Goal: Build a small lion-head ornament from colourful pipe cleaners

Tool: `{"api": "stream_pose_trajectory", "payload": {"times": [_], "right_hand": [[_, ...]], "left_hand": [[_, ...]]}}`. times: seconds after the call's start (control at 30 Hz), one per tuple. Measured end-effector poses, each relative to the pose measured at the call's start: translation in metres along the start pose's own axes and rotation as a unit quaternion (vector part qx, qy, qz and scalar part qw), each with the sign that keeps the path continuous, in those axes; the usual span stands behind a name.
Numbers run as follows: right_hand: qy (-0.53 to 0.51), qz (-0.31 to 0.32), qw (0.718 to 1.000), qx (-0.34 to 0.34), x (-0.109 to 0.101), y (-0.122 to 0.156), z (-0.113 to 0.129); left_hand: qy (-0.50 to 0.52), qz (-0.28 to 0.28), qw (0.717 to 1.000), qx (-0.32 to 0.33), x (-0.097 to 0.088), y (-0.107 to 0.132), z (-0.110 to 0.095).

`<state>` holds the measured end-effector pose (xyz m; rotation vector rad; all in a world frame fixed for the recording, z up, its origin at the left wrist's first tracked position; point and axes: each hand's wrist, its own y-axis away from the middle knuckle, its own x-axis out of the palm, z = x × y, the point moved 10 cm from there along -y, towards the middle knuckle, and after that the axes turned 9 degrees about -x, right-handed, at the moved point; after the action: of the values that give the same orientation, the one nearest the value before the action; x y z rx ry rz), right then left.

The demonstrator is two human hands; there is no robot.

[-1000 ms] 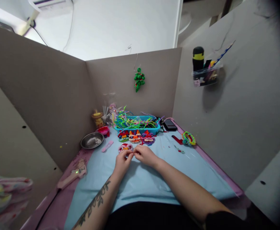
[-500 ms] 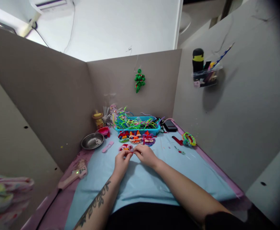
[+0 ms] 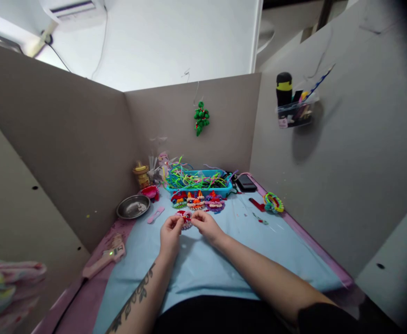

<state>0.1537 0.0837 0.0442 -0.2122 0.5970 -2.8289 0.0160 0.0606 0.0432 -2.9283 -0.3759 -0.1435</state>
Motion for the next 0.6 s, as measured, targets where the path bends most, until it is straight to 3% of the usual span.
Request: {"api": "stream_pose_trajectory", "payload": {"times": [0.23, 0.6], "right_hand": [[-0.049, -0.029, 0.997, 0.042, 0.003, 0.004, -0.005], [0.0, -0.012, 1.0, 0.0, 0.008, 0.003, -0.011]], "left_hand": [[0.025, 0.042, 0.999, -0.006, 0.01, 0.001, 0.006], [0.055, 0.044, 0.997, -0.009, 0.011, 0.001, 0.003]]}}
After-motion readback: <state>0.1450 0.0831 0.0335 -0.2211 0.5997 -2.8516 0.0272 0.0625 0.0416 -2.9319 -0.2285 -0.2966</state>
